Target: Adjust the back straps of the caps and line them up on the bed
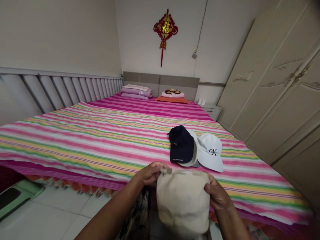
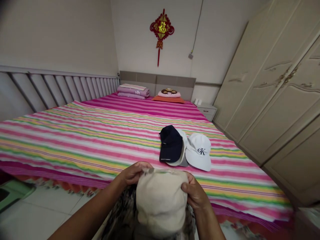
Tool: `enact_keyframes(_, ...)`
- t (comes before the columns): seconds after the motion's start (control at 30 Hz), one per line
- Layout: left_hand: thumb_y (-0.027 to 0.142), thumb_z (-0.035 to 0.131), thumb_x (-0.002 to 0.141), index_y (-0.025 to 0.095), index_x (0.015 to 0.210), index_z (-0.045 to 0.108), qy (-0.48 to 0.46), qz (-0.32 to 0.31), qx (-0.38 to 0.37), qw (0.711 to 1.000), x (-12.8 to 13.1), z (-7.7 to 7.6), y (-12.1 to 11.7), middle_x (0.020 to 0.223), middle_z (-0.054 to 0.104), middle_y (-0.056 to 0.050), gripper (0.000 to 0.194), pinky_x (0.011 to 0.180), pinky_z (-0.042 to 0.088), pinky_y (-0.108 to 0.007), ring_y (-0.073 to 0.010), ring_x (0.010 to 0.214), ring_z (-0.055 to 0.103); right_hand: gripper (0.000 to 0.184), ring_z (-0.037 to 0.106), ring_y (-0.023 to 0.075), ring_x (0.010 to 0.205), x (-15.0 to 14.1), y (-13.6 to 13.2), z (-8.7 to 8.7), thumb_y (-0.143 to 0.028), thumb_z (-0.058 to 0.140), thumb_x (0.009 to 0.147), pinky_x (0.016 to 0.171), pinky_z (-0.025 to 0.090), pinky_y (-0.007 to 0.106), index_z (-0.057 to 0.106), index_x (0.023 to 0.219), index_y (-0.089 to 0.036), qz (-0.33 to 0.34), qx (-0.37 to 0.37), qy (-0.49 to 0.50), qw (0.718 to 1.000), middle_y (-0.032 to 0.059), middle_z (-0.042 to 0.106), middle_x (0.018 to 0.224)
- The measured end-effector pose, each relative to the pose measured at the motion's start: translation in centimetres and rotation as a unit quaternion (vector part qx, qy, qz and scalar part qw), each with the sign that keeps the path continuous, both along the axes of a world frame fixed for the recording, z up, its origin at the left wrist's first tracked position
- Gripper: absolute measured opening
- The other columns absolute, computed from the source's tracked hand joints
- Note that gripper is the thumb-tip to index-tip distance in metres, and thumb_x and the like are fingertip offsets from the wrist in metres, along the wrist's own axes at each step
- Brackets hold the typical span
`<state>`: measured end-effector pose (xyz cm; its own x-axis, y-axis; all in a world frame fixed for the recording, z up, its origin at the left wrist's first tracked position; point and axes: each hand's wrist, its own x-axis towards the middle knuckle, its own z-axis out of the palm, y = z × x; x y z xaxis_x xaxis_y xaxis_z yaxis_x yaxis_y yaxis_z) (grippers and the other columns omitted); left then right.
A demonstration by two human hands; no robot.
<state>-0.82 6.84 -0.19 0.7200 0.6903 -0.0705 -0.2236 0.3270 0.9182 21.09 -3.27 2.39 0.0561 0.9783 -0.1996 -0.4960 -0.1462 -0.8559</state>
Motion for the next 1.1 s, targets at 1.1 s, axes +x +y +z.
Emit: enact_keyframes(1.1, 0.029, 0.07, 0.054, 0.01, 0.07, 0.068, 0.099, -0.068, -0.035, 0.992, 2.0, 4.1, -4.0, 0.047, 0.055, 0.002, 0.024, 0.045, 0.03, -0.019, -0.0046, 0.04, 0.04, 0.028, 0.028, 0.0023, 0.036, -2.6, -0.9, 2.1, -0.034, 0.071, 0.062, 0.034, 0.017, 0.014, 0.053, 0.059, -0.013, 0.165, 0.038, -0.101, 0.98, -0.0069, 0.04, 0.041)
